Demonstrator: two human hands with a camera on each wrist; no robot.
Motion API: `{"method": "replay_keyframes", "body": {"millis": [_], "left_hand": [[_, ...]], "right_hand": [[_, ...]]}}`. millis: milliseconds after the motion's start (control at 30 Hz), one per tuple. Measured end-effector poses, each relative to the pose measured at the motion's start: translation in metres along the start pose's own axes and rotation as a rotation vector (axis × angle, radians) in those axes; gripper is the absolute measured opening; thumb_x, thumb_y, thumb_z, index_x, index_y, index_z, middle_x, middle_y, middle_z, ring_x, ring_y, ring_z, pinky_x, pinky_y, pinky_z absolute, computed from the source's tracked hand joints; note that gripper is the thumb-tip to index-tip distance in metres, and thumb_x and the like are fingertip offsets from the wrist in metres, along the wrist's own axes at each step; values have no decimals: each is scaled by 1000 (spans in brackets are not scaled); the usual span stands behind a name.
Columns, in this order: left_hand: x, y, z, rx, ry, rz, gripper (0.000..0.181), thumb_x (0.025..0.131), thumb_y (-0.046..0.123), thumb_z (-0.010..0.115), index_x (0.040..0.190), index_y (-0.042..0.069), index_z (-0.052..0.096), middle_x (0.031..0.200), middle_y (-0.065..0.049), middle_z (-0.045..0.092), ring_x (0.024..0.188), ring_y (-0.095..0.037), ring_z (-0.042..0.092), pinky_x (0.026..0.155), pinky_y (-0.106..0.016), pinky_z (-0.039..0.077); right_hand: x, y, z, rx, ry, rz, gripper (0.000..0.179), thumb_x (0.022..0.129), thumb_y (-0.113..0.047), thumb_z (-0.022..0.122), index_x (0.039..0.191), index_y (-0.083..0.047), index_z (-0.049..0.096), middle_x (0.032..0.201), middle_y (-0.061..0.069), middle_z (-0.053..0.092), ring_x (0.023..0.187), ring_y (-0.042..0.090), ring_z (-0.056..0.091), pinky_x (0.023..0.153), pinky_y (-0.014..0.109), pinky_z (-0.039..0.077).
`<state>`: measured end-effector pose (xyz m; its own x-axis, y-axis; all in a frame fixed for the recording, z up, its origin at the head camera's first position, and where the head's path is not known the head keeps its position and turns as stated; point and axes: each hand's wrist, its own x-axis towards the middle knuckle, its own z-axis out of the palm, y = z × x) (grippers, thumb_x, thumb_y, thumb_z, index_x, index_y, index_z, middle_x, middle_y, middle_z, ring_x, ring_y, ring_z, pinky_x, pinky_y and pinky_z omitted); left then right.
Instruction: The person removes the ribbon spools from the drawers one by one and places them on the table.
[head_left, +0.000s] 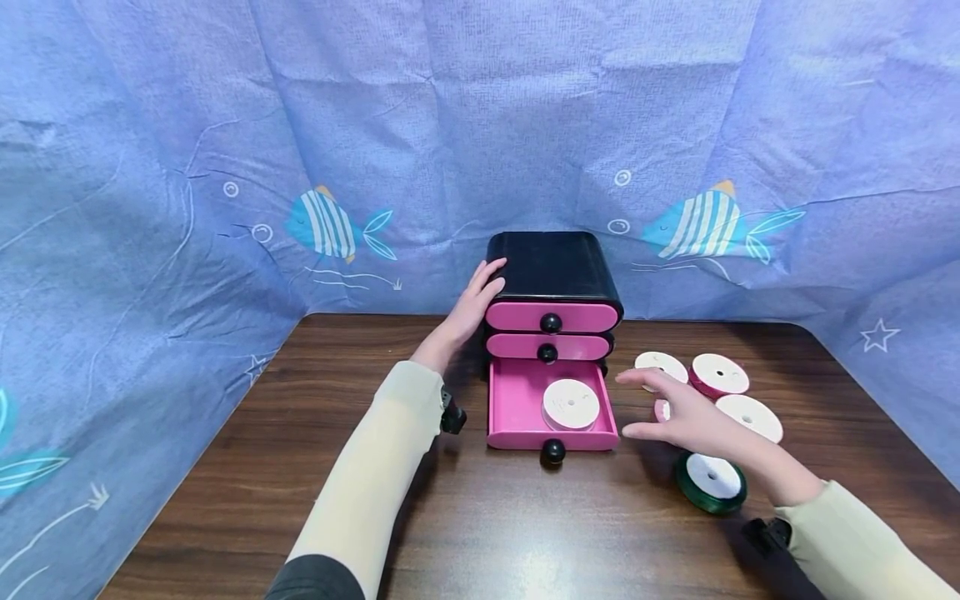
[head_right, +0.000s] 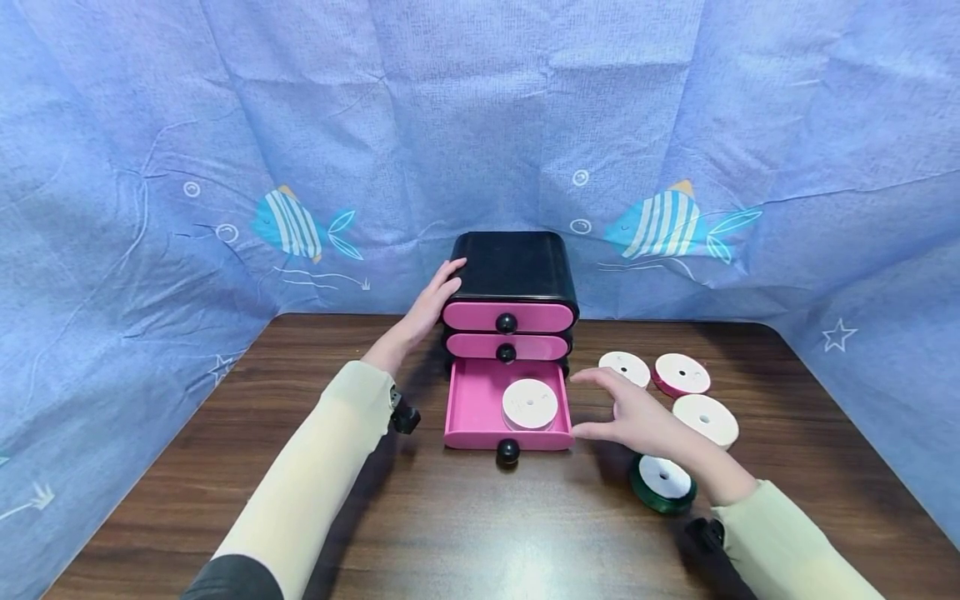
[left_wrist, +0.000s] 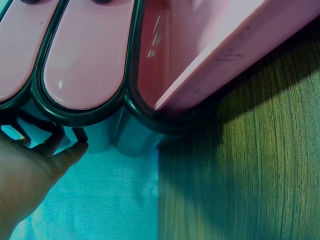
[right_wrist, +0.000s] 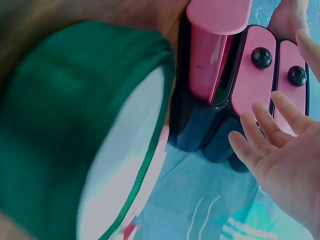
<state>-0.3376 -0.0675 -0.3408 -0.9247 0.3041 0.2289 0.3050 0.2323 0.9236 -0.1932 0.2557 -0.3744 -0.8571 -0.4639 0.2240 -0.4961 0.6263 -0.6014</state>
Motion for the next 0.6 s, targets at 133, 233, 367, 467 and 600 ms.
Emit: {"method": "replay_keyframes", "body": {"millis": [133,233,367,467,600], "left_hand": [[0,0,0,1,1,-2,54,101,39,42,151,21,36,162,-6,4,147,-21,2,113,-52,8],[0,0,1,-4,2,-2,53,101,39,42,151,21,36,162,-5,4,147,-21,2,113,-51,8],[0,-1,1,-9,4,-1,53,102,38,42,151,21,36,162,-5,4,147,-20,1,113,-52,8],[0,-1,1,-4,7,-1,53,101,39,43,151,21,37,162,-6,4,147,-21,1,113,-52,7],[1,-1,0,6,7,0,53,101,39,42,151,21,36,162,-5,4,147,-22,1,113,-53,6]], "right_hand": [[15,-3,3,26,-38,41,69,76,-28,84,134,-6,53,132,13,55,123,37,47,97,60,39],[25,-5,6,46,-46,42,72,75,-28,85,135,-6,51,134,13,53,127,37,44,101,61,34],[37,-5,11,37,-45,12,74,76,-32,84,136,-6,51,136,13,51,128,35,43,103,59,33],[45,-4,16,22,-44,-22,73,76,-32,84,136,-7,51,135,14,51,127,34,45,102,58,34],[52,-3,22,47,-48,-60,74,75,-27,86,136,-6,50,135,15,51,125,34,47,102,55,35]]}}
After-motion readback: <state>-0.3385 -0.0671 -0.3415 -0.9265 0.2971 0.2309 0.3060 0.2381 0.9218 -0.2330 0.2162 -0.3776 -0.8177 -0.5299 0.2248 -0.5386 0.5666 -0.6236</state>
